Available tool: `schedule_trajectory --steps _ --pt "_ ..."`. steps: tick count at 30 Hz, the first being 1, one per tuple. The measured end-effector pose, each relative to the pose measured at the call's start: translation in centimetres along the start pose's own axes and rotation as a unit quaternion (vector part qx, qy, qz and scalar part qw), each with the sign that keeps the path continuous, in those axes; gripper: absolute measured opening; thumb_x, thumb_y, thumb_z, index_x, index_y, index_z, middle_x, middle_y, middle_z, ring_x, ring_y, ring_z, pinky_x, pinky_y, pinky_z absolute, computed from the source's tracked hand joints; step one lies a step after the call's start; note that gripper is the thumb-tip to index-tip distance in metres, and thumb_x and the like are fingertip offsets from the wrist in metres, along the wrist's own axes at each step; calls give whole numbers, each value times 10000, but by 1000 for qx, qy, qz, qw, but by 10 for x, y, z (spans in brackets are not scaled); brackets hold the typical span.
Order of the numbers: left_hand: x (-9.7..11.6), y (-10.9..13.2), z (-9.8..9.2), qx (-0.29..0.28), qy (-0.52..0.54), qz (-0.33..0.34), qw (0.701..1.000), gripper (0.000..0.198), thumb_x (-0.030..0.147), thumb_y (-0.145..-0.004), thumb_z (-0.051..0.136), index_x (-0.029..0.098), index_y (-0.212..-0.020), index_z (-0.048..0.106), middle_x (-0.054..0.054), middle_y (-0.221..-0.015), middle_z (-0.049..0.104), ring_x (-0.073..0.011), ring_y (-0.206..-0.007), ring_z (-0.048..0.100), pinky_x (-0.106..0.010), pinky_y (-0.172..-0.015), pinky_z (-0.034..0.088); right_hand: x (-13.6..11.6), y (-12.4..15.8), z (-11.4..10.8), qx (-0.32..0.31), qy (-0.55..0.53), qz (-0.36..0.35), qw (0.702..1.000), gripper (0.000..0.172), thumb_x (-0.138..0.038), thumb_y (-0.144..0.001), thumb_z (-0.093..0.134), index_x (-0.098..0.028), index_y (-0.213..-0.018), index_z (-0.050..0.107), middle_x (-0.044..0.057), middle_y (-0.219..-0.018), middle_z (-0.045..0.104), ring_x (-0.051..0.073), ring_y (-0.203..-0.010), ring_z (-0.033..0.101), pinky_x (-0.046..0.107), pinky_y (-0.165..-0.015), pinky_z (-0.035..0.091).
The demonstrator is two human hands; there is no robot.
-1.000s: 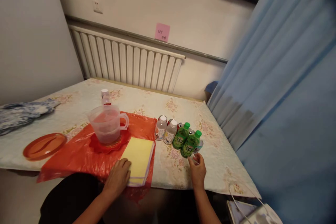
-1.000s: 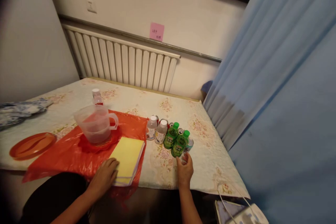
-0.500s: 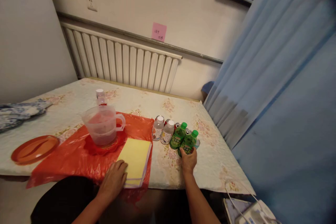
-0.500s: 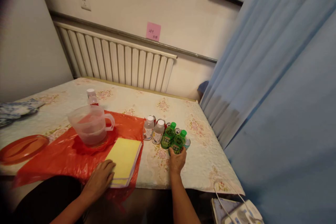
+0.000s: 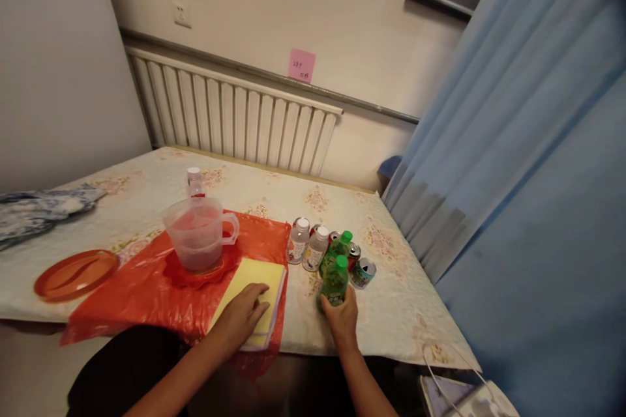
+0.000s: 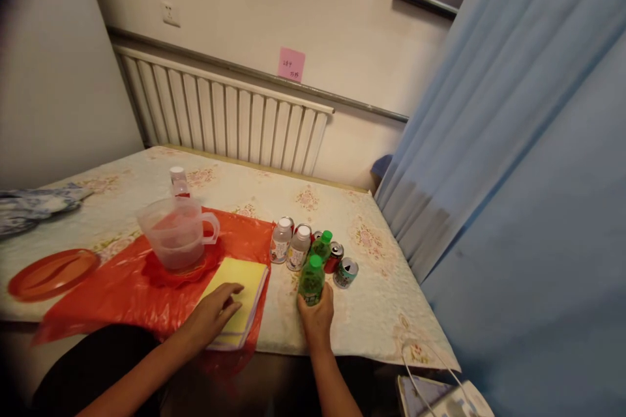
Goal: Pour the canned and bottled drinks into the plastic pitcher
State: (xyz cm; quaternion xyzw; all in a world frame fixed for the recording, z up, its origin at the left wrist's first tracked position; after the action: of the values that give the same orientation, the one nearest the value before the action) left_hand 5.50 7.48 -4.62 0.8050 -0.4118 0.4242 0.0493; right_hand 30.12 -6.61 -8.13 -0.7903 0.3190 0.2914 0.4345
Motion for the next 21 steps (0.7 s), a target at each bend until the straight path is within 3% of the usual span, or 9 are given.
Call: schedule_trajectory --steps 3,5,8,12,14,18,21 --pt "56 -17 -16 8 31 52 998 436 231 -891 492 195 -1325 474 -98 -1131 619 -180 -845 623 -360 -850 524 -25 16 4 -53 -29 -40 997 485 -295 -646 681 -163 -1105 599 110 -1045 662 285 -981 624 406 -876 499" --pt "87 -25 -28 5 32 83 996 525 235 -898 504 218 -1411 393 -115 -1246 574 -201 -965 614 -376 -896 515 -41 23 8 -96 -47 -68 992 523 -247 -645 677 -174 -1155 587 102 -1077 660 273 -1001 625 400 -893 501" --pt "114 -30 -42 -18 -4 133 991 556 219 -899 516 248 -1437 381 -117 -1386 485 -250 -1200 522 -410 -1009 449 -63 30 13 -146 -71 -109 981 526 -207 -656 673 -187 -1174 582 92 -1084 661 258 -1008 629 394 -901 508" --pt "116 -27 -50 -67 -60 158 983 392 176 -908 473 216 -1288 561 -118 -1213 590 -264 -1123 555 -385 -959 454 -84 35 16 -175 -85 -139 971 476 -211 -686 687 -194 -1152 589 86 -1053 656 250 -984 628 386 -870 526" --pt "114 -23 -57 -63 -61 152 984 343 169 -910 454 207 -1216 605 -113 -1127 617 -259 -1057 571 -371 -918 459 -93 37 18 -194 -91 -150 965 474 -214 -695 695 -206 -1156 587 80 -1057 652 247 -984 625 385 -869 527" --pt "108 -12 -86 33 -1 119 992 291 206 -907 475 200 -1160 618 -101 -1086 623 -246 -1012 569 -357 -894 439 -108 36 26 -228 -101 -164 954 450 -204 -701 693 -221 -1141 595 73 -1079 652 250 -1009 620 386 -895 513" --pt "78 -1 -108 140 109 24 984 269 291 -878 540 188 -1114 620 -75 -1000 633 -226 -914 578 -338 -821 449 -123 26 34 -243 -104 -179 948 488 -210 -704 688 -213 -1180 582 78 -1114 645 256 -1046 605 391 -929 493"
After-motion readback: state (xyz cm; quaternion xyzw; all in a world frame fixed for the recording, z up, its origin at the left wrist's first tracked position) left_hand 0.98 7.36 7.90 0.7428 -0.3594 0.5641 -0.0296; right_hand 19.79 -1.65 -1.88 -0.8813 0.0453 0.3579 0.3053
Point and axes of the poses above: each hand's wrist, its own y-axis away from the middle knuckle, its own z-axis out of the palm, x = y × z, the point moved 5 cm from there along -y, towards the middle knuckle
